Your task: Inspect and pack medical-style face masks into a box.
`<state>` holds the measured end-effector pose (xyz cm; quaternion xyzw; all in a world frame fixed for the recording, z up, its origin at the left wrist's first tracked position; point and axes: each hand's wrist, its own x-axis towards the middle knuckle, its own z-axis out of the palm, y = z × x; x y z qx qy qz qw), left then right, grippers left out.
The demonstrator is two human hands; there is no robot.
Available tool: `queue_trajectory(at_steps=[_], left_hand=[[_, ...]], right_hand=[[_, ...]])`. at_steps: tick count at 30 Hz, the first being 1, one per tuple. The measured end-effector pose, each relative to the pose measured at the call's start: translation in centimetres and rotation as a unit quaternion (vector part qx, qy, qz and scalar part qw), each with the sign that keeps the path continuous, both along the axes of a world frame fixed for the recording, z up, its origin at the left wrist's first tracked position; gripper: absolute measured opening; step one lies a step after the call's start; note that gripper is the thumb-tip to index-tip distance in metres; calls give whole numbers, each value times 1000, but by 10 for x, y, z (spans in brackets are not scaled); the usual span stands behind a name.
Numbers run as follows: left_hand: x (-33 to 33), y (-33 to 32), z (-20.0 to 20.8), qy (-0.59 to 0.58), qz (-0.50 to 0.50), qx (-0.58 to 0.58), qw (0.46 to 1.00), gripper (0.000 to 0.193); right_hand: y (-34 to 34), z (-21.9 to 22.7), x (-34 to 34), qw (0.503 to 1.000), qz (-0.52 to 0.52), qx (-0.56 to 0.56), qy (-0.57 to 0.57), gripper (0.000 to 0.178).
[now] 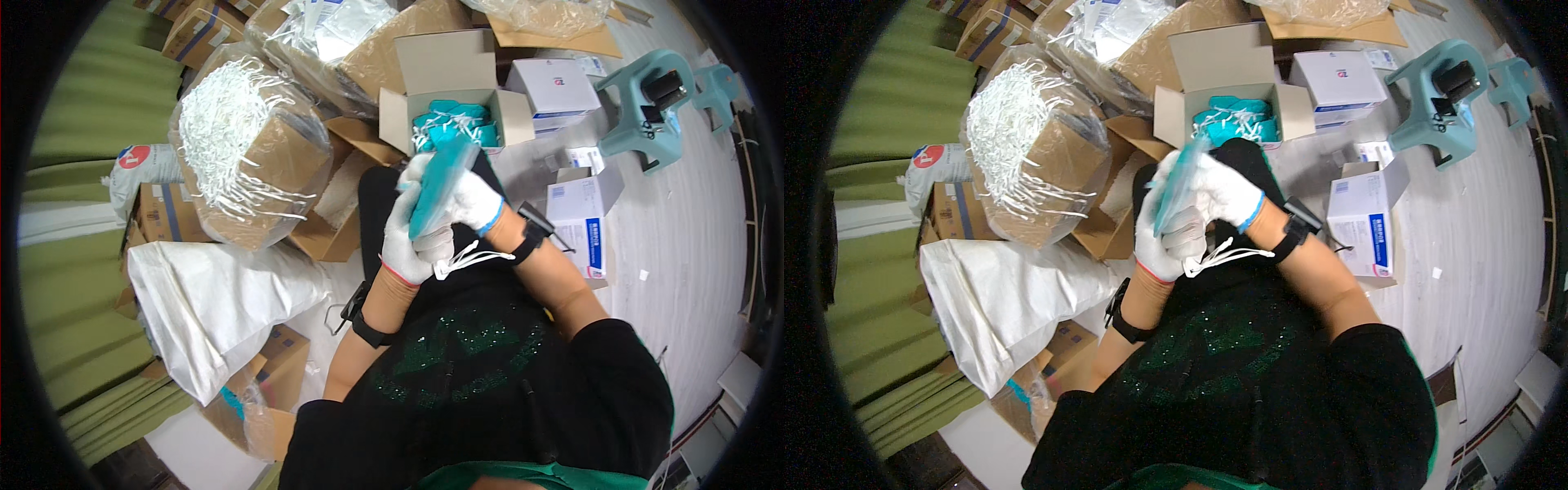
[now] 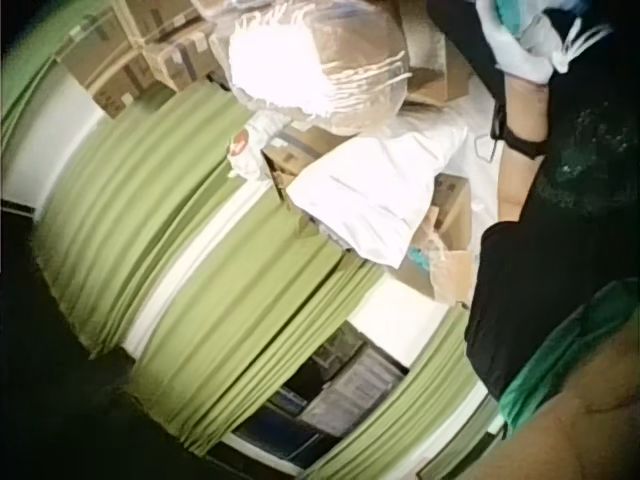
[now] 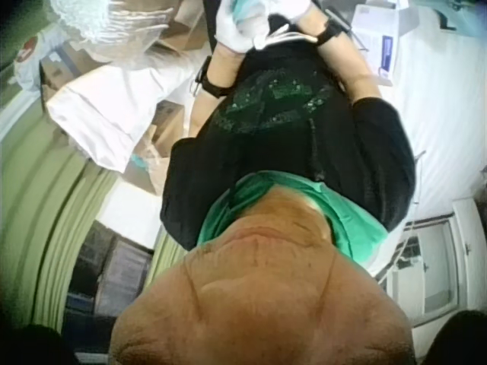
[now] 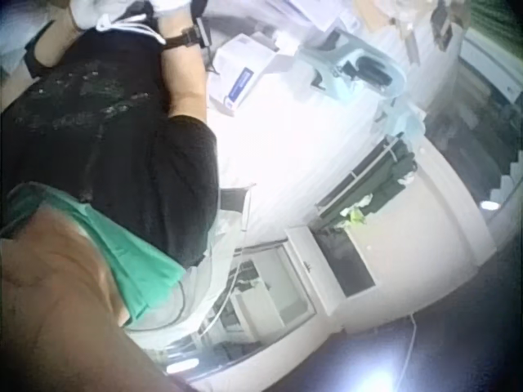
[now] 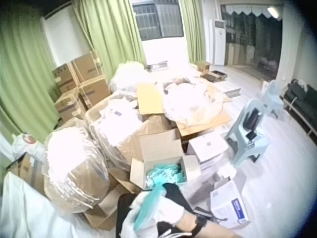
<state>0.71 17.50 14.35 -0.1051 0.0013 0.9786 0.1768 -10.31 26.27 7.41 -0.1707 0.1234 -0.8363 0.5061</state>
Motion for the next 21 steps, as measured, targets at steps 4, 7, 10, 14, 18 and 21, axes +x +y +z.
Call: queue_trajectory(at_steps=[4,7,10,14,18,21], left_hand=[[18,-42,-20,-97,106,-278,950,59],[17,-65,-12,-119,238,-527,807,66],[-13,-57,5,-85,311,-607,727,42],[-58,-68,2,-207,484,-631,570,26],[-59,-95,1,-198,517,-671,494,15],[-45,-94,-10,-118,449,-798,384,23]], right_hand=[[9,63,-27,919,-106,308,222,29],[0,64,-40,813,-250,350,393,22],[-9,78,-36,783,-83,412,459,33],[-34,70,-13,933,-112,327,98,27],[-17,74,-5,919,250,276,132,33],[-30,63,-16,932,253,185,-180,33]])
